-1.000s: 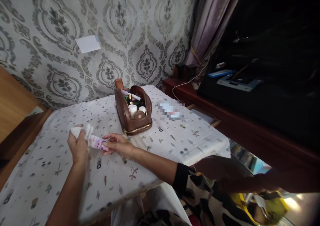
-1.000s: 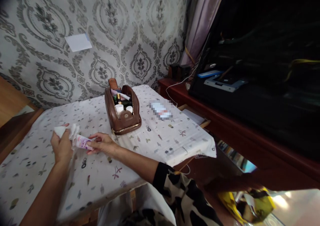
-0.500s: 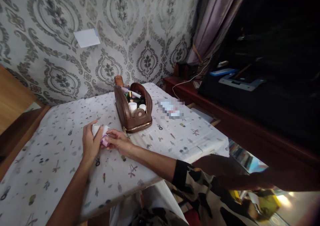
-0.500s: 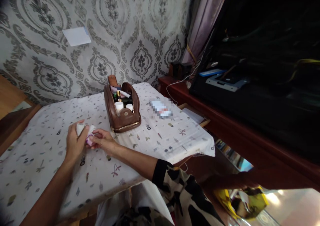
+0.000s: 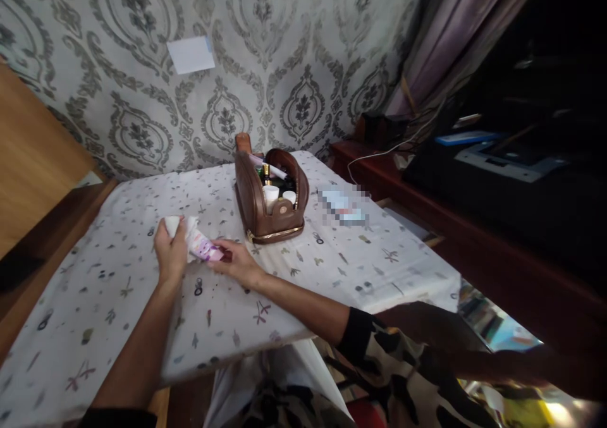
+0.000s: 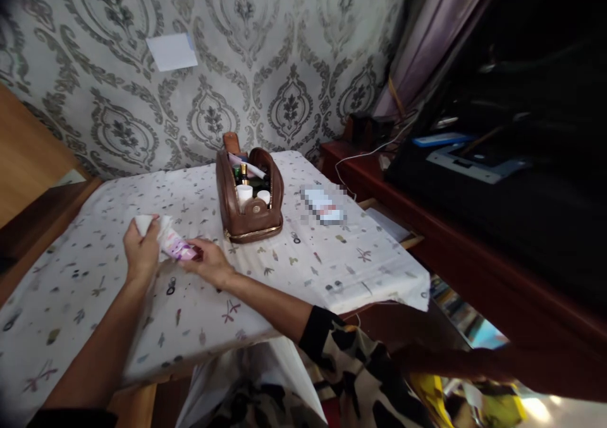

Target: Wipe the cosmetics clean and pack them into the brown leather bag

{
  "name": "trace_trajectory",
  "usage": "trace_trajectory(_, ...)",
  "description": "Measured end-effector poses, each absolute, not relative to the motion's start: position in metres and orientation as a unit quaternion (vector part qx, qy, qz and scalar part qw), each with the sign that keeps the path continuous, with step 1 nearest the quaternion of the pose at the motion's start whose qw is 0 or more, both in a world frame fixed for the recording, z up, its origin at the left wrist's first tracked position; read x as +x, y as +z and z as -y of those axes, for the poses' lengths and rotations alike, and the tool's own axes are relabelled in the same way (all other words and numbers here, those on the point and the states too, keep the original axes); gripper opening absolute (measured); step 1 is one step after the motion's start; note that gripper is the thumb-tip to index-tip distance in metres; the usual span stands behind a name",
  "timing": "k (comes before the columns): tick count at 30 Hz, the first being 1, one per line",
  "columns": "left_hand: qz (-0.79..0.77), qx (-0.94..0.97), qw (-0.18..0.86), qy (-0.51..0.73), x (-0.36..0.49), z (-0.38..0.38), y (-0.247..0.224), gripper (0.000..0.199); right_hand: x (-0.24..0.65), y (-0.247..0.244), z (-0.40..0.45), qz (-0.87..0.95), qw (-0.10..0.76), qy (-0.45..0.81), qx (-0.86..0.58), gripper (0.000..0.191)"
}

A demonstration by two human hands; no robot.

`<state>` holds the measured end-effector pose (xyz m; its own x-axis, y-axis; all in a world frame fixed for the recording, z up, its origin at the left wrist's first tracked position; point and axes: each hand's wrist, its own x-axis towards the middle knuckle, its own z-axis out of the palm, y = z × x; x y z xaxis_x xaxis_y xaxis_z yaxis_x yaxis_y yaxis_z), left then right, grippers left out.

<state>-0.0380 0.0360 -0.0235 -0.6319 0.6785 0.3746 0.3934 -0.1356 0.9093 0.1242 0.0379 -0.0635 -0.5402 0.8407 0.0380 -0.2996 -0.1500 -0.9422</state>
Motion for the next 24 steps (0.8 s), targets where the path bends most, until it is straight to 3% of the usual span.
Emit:
trace_trajectory(4,-0.647,0.421,0.102,0.628,-0.026,-0.034,-0.025,0.042,0.124,-0.061,-0.039,0.467,0.410,0.738,-0.262,0.053)
trace_trajectory(8,-0.603,0.391,0.183,0.671,-0.015,-0.033,-0.036,0.059,0.125,-0.054,-0.039,0.409,0.438,0.756,-0.265,0.052)
trace_trajectory(13,-0.536,0.369,0.310,0.693,0.001,-0.033,-0.047,0.057,0.130,-0.049,-0.041,0.357,0.433,0.794,-0.235,0.053)
trace_trajectory(18,-0.468,0.389,0.424,0.670,0.019,-0.027,-0.037,0.057,0.133,-0.047,-0.046,0.311,0.418,0.831,-0.194,0.039)
trace_trajectory(24,-0.489,0.354,0.441,0.664,0.015,-0.023,-0.022,0.058,0.134,-0.046,-0.046,0.307,0.356,0.869,-0.156,0.030)
